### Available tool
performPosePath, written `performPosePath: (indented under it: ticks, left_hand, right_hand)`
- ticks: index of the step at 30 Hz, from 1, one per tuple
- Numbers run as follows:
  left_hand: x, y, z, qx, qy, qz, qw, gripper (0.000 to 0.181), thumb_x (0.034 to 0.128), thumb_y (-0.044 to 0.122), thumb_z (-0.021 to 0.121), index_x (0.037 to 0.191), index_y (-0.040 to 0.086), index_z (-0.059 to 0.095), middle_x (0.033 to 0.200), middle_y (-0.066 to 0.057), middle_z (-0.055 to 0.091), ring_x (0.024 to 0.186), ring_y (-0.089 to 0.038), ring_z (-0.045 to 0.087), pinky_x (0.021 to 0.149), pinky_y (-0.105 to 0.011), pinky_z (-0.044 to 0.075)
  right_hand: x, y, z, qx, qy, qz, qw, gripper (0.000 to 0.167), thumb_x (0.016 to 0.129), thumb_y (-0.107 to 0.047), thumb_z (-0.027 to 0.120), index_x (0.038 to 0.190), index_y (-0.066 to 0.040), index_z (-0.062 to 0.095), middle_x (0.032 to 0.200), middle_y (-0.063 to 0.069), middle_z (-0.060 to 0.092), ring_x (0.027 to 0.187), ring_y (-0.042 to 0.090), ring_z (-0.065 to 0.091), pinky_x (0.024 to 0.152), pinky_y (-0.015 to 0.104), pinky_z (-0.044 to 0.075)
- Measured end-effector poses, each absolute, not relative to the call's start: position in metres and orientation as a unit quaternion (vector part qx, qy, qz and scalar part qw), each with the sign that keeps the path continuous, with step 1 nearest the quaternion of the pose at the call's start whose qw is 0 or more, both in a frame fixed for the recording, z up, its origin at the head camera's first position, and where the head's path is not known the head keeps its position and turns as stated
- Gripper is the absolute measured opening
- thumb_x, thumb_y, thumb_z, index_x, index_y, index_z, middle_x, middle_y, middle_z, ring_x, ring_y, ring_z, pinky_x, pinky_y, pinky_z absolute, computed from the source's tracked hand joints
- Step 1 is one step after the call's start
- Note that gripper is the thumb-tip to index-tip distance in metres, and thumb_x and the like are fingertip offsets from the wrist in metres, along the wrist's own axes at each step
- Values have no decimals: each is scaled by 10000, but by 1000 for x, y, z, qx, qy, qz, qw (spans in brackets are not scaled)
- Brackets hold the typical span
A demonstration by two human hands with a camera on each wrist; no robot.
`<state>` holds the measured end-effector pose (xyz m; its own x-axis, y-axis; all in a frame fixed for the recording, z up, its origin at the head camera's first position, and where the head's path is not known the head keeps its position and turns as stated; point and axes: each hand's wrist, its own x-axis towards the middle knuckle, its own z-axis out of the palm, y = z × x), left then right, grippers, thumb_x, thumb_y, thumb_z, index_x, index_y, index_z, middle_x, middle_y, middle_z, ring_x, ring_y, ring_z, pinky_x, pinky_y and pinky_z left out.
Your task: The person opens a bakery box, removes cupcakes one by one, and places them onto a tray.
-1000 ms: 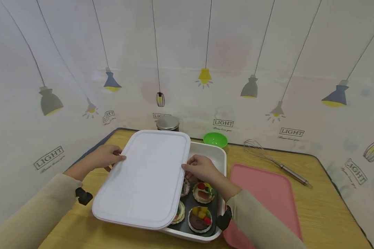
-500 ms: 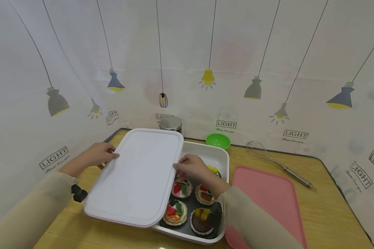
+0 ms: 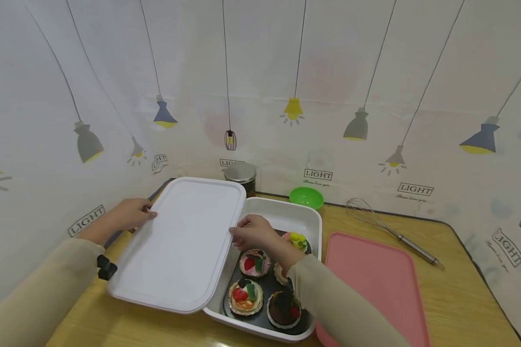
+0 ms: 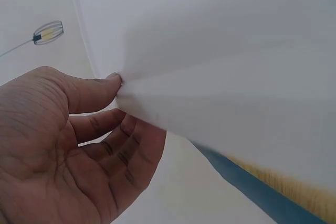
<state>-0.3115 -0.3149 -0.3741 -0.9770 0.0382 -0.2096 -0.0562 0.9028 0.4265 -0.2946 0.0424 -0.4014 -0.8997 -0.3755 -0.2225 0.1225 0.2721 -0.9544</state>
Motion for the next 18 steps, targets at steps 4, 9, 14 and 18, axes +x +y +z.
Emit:
performPosePath:
  ticks: [4, 9, 14, 18]
  left_hand:
    - [-312, -324, -373, -16, 977, 189, 99, 424, 1018, 240, 556, 1278, -95, 557, 1166, -270, 619, 867, -288, 637, 652, -362, 545]
    - [-314, -335, -375, -30, 979, 175, 101, 441, 1026, 246, 530, 1278, -117, 530, 1129, -277, 617, 905, -314, 632, 705, -406, 540]
    - [-317, -342, -388, -46, 978, 182, 95, 402, 1018, 231, 529, 1234, -107, 555, 1072, -255, 627, 917, -339, 624, 749, -449, 528]
    - [-321, -348, -403, -61, 974, 197, 98, 380, 1010, 231, 530, 1213, -87, 572, 1032, -225, 626, 872, -321, 613, 714, -431, 519]
  right_hand:
    - [-298, 30, -401, -88, 772, -590, 219, 259, 944, -135, 688, 1077, 57, 576, 878, 168, 727, 699, 192, 698, 726, 412, 598]
    - [-299, 17, -401, -106, 767, -588, 234, 320, 959, -140, 667, 1146, 106, 586, 947, 213, 730, 773, 236, 722, 744, 382, 596]
    - [-303, 9, -407, -111, 761, -591, 244, 371, 960, -145, 667, 1197, 127, 580, 953, 212, 727, 824, 267, 729, 767, 384, 593]
    - [-307, 6, -410, -108, 766, -587, 238, 380, 958, -162, 674, 1212, 109, 592, 919, 184, 733, 805, 255, 728, 748, 371, 595]
